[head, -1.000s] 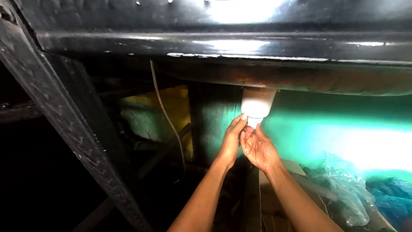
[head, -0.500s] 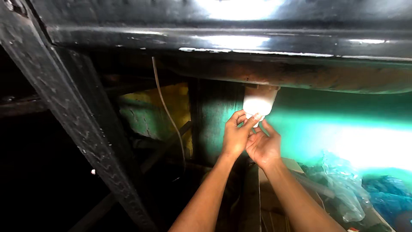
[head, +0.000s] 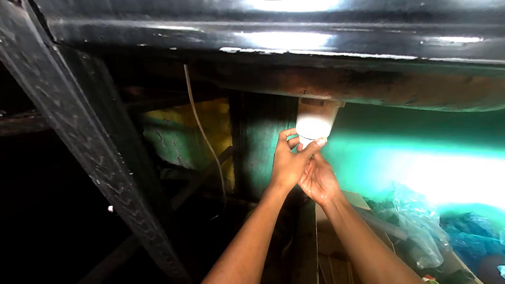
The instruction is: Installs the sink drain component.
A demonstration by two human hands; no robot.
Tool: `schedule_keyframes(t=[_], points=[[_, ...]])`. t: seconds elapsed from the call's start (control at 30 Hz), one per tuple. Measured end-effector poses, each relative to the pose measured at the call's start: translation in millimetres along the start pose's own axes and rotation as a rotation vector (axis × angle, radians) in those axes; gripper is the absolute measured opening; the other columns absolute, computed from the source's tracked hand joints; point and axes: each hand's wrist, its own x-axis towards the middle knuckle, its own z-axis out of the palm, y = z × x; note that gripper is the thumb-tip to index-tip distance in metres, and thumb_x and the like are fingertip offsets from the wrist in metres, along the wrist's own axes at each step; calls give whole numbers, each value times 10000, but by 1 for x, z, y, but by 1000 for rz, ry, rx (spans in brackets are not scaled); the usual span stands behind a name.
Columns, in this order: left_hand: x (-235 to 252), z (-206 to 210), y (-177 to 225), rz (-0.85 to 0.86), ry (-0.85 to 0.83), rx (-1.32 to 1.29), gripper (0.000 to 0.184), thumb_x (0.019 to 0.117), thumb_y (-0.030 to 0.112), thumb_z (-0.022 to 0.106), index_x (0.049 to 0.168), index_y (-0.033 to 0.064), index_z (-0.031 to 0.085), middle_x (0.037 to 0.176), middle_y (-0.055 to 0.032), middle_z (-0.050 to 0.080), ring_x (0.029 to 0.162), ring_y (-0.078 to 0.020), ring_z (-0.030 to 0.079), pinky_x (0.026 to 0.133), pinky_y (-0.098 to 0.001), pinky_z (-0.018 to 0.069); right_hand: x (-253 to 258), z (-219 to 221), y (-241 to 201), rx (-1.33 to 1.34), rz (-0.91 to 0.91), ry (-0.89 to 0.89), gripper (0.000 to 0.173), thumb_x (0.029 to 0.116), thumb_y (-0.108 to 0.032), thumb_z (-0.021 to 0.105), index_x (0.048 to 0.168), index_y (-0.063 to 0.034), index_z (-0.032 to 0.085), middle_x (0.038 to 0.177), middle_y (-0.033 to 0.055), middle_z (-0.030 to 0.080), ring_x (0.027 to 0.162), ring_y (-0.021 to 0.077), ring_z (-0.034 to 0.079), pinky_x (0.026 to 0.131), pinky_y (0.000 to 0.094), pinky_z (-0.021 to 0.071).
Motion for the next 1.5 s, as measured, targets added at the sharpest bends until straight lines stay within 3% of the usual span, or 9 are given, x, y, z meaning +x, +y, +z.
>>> schedule_keyframes(t=[0.13, 0.23, 0.4, 0.53, 0.73, 0.87, 1.07, 1.27, 1.5], points=[[0, 3, 3, 16, -6, 15, 707, 838, 349, 860, 1390, 106, 492, 1058, -54, 744, 757, -139, 705, 618, -287, 586, 0, 12, -5, -114, 112, 141, 588, 1073, -601, 171, 962, -175, 561, 748, -2, 566, 686, 111, 608, 673, 295, 558], [3, 3, 7, 40, 17, 16, 741, 784, 288, 908, 1369, 96, 497, 1045, -66, 749, 871, -181, 751, 694, -361, 654, -4, 20, -3, -122, 95, 219, 595, 1072, -607, 170, 1215, -160, 535, 1054, 65, 675, 968, 185, 686, 826, 385, 577], [4, 0, 9, 55, 14, 114, 741, 781, 322, 905, 1356, 98, 496, 1018, -44, 757, 865, -155, 740, 720, -357, 633, -6, -19, 4, 111, -17, -115, 404, 1050, -406, 367, 1260, -111, 545, 1213, 90, 642, 1159, 204, 636, 1007, 407, 518], [5, 2, 10, 71, 17, 122, 729, 776, 345, 908, 1325, 112, 489, 969, -34, 753, 835, -142, 733, 711, -343, 621, -5, -18, 10, 60, -63, -180, 337, 1117, -374, 341, 1296, -156, 525, 1296, 65, 621, 1268, 215, 584, 1099, 470, 458], [8, 1, 9, 119, -3, 145, 748, 778, 333, 904, 1352, 106, 481, 1090, -49, 736, 931, -144, 725, 794, -328, 614, -1, -12, 0, 10, -22, -125, 501, 1110, -498, 204, 1185, -148, 554, 1129, 60, 674, 1140, 185, 650, 1034, 419, 508], [7, 2, 12, 72, -32, 87, 684, 836, 309, 867, 1369, 103, 490, 994, -79, 725, 654, -171, 702, 550, -302, 611, 2, 2, -3, -8, 68, 10, 637, 1069, -612, 153, 843, -196, 579, 736, -6, 612, 770, 128, 656, 763, 347, 577], [9, 4, 9, 109, 37, 171, 697, 786, 379, 890, 1329, 132, 530, 986, -13, 751, 864, -134, 734, 728, -340, 627, -1, -8, -4, -65, 83, -25, 650, 1033, -663, 190, 1309, -170, 511, 1217, 76, 666, 1125, 208, 659, 952, 436, 542], [10, 2, 11, 114, 28, 196, 682, 793, 384, 884, 1321, 131, 535, 952, 0, 754, 795, -118, 726, 674, -315, 615, 2, -36, 7, 25, 4, -246, 442, 1088, -475, 375, 1327, -134, 523, 1330, 97, 602, 1228, 226, 598, 1064, 454, 478], [12, 0, 11, 136, 10, 194, 715, 773, 361, 905, 1319, 115, 513, 968, -18, 755, 783, -124, 733, 647, -297, 621, 5, -25, 5, -17, 16, -243, 569, 1075, -592, 255, 1389, -157, 444, 1322, 107, 594, 1241, 252, 597, 1082, 487, 469]])
